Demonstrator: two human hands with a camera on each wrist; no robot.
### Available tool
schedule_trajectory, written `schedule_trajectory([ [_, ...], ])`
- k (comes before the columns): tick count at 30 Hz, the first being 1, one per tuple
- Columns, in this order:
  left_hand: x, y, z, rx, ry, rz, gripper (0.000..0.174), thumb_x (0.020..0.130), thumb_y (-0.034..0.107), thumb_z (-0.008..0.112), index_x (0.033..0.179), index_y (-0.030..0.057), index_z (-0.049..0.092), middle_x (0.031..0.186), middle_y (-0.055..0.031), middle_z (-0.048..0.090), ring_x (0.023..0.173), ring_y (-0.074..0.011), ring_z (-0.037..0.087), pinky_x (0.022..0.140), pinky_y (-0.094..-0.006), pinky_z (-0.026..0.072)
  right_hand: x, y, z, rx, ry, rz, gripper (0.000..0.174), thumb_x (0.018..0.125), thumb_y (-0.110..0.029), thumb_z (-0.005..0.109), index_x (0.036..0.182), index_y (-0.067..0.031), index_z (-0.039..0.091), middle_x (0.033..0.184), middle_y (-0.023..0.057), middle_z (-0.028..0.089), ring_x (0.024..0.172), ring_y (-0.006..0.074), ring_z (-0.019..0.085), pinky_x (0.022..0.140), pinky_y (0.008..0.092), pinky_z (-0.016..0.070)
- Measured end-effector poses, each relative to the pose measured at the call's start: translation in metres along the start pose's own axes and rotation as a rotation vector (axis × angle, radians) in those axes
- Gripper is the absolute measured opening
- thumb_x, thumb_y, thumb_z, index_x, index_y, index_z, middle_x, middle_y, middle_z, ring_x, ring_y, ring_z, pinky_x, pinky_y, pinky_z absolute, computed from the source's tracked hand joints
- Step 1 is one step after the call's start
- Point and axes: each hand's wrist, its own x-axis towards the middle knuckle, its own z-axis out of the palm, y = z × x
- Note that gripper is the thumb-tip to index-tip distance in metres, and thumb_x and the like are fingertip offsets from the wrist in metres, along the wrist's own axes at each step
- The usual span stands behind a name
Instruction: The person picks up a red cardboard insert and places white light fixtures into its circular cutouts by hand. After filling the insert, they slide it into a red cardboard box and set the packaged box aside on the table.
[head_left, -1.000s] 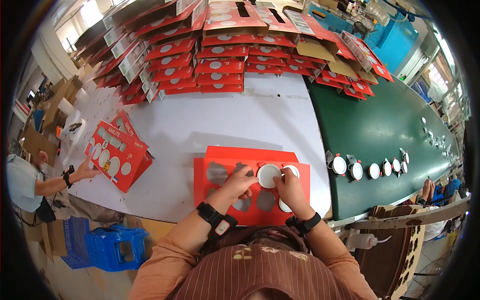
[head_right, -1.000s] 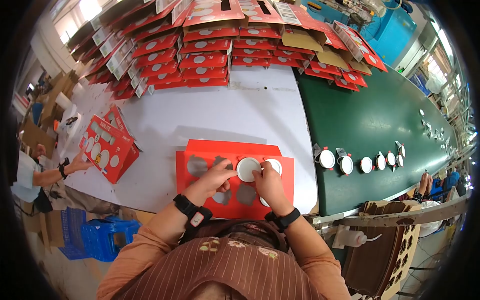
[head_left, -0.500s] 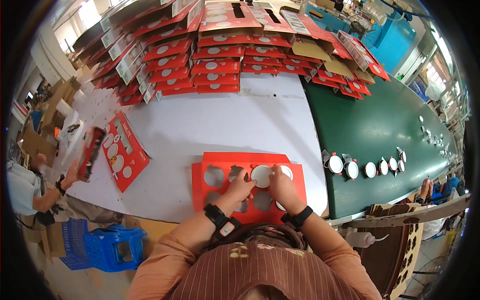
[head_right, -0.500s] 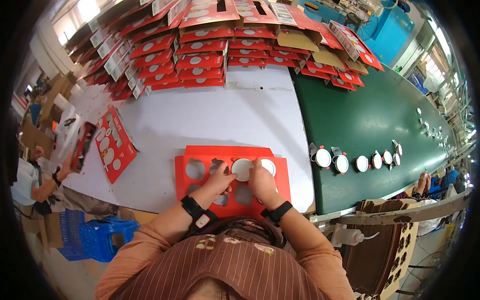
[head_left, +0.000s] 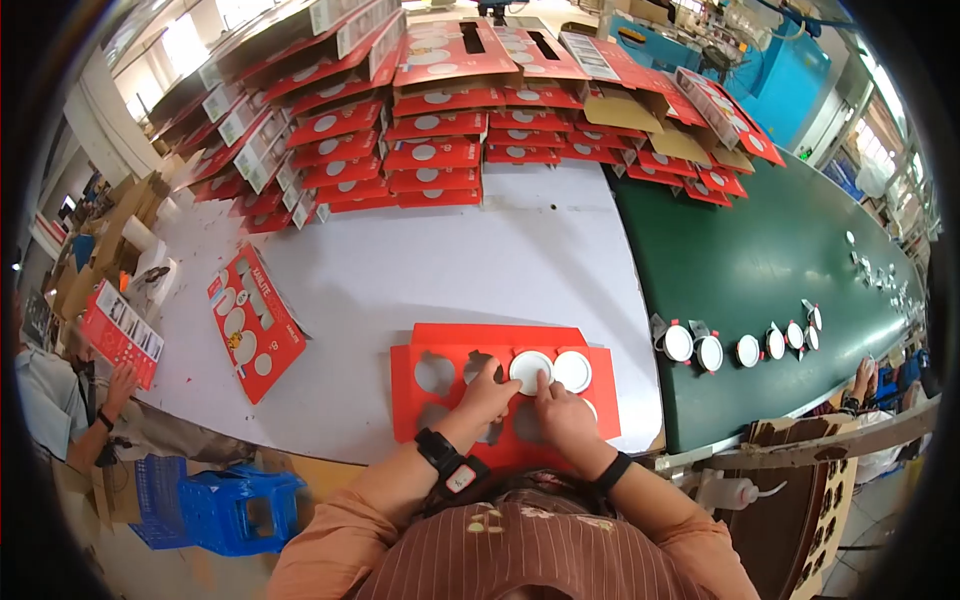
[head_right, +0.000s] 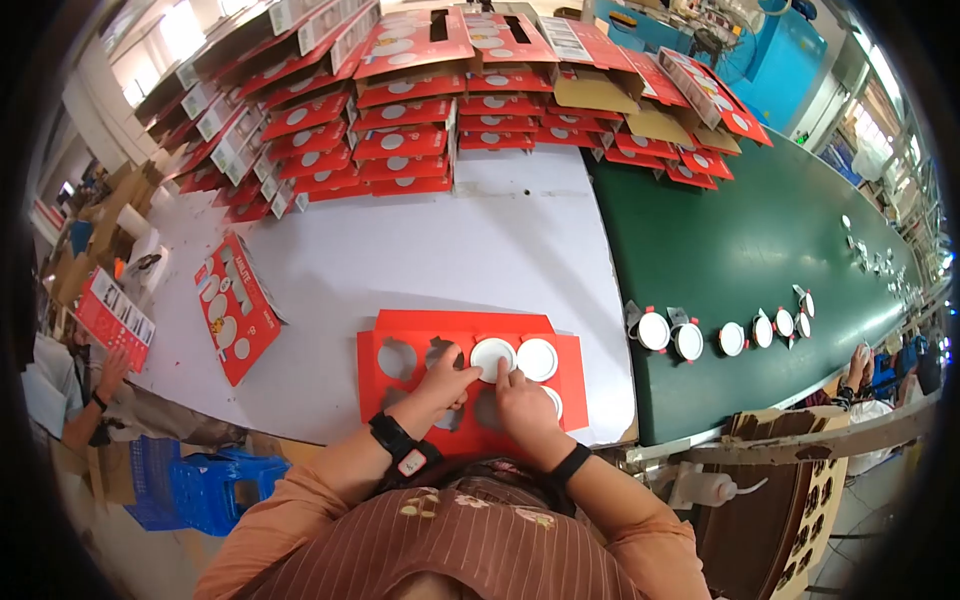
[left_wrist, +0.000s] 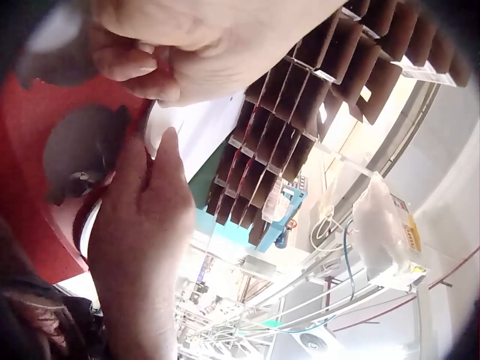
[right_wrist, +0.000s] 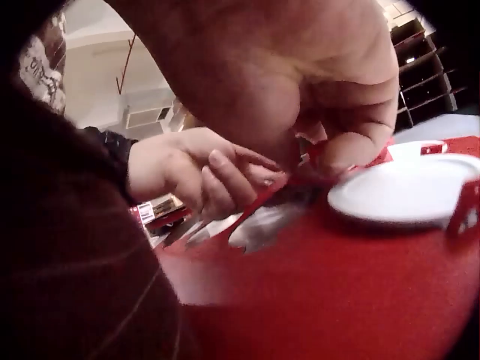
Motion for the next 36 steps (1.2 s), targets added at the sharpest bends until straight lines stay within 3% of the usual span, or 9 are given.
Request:
schedule_trajectory([
  [6, -0.006, 0.002, 0.006, 0.101, 0.073, 0.103, 0.05, 0.083, 0.013, 0.061, 0.128, 0.0063, 0.038, 0.064, -0.0061, 0.049, 0.041, -0.0121, 0.041, 0.035, -0.0273, 0.0286, -0.004, -0.013, -0.003, -0.284, -0.101, -0.076, 0.049, 0.082, -0.012, 0.051, 0.126, 0.0074, 0.048, 0.08, 0.0074, 0.06, 0.063, 0.0136, 0.063, 0.047, 0.0266, 0.0496],
  [12, -0.003, 0.001, 0.001, 0.042, 0.065, 0.003, 0.033, 0.086, 0.012, 0.06, 0.113, 0.0104, 0.04, 0.06, -0.0009, 0.041, 0.04, -0.009, 0.037, 0.036, -0.026, 0.0236, 0.004, -0.025, 0.008, -0.252, -0.229, -0.008, 0.052, 0.082, -0.013, 0.05, 0.129, 0.0083, 0.045, 0.069, 0.0023, 0.059, 0.056, 0.0122, 0.06, 0.044, 0.0263, 0.0458],
  [16, 0.003, -0.007, -0.005, -0.001, 0.019, -0.003, 0.038, 0.086, 0.013, 0.061, 0.118, 0.0113, 0.04, 0.059, -0.0016, 0.042, 0.039, -0.009, 0.036, 0.036, -0.0261, 0.0223, -0.004, -0.04, 0.003, -0.133, -0.239, -0.013, 0.052, 0.082, -0.011, 0.049, 0.127, 0.0143, 0.044, 0.062, 0.0028, 0.062, 0.052, 0.0148, 0.062, 0.041, 0.0291, 0.0453],
  [20, 0.009, -0.003, -0.011, 0.021, 0.054, 0.036, 0.062, 0.087, 0.012, 0.059, 0.139, 0.0119, 0.026, 0.057, -0.0006, 0.039, 0.037, -0.0081, 0.032, 0.036, -0.0271, 0.0229, -0.003, -0.012, -0.033, -0.117, -0.183, -0.1, 0.038, 0.083, -0.015, 0.051, 0.117, -0.001, 0.059, 0.059, 0.0077, 0.061, 0.054, 0.02, 0.063, 0.044, 0.0337, 0.0464],
  [24, 0.016, 0.021, -0.035, -0.058, 0.119, 0.08, 0.065, 0.088, 0.012, 0.058, 0.142, 0.0103, 0.022, 0.062, -0.001, 0.041, 0.036, -0.0077, 0.03, 0.036, -0.0264, 0.0229, -0.016, 0.071, -0.058, 0.312, 0.205, 0.639, 0.029, 0.088, -0.025, 0.051, 0.089, 0.0017, 0.063, 0.079, 0.0185, 0.065, 0.073, 0.0364, 0.064, 0.065, 0.0454, 0.0507],
  [28, 0.023, 0.046, -0.034, -0.045, 0.111, 0.107, 0.069, 0.088, 0.01, 0.055, 0.145, 0.0041, 0.015, 0.075, -0.0064, 0.047, 0.04, -0.0072, 0.034, 0.037, -0.0257, 0.0261, -0.048, 0.18, -0.025, 0.355, 0.288, 1.135, 0.042, 0.084, -0.039, 0.058, 0.09, 0.0019, 0.065, 0.089, 0.0227, 0.066, 0.086, 0.0375, 0.063, 0.076, 0.0434, 0.0482],
  [32, 0.054, 0.029, -0.03, 0.141, 0.268, 0.173, 0.066, 0.086, 0.009, 0.055, 0.143, 0.0015, 0.023, 0.092, -0.0127, 0.058, 0.047, -0.0095, 0.047, 0.04, -0.0246, 0.0378, -0.041, 0.202, -0.001, 0.403, 0.401, 1.301, 0.051, 0.079, -0.044, 0.064, 0.097, 0.0039, 0.063, 0.093, 0.0209, 0.065, 0.091, 0.0361, 0.062, 0.081, 0.0424, 0.0472],
  [33, 0.053, 0.026, -0.029, 0.141, 0.269, 0.17, 0.066, 0.086, 0.009, 0.055, 0.143, 0.0015, 0.023, 0.092, -0.0127, 0.058, 0.047, -0.0095, 0.047, 0.04, -0.0246, 0.0378, -0.035, 0.201, 0.002, 0.406, 0.413, 1.332, 0.054, 0.076, -0.045, 0.068, 0.102, 0.0022, 0.059, 0.106, 0.0213, 0.061, 0.101, 0.037, 0.058, 0.085, 0.0439, 0.0467],
  [36, 0.044, 0.014, -0.031, 0.184, 0.368, 0.288, 0.06, 0.085, 0.01, 0.057, 0.139, 0.0024, 0.033, 0.104, -0.0154, 0.059, 0.051, -0.0109, 0.052, 0.042, -0.0243, 0.0425, -0.024, 0.201, 0.006, 0.38, 0.499, 1.273, 0.052, 0.073, -0.036, 0.073, 0.106, 0.0009, 0.057, 0.103, 0.0203, 0.061, 0.099, 0.0371, 0.058, 0.084, 0.0433, 0.0471],
])
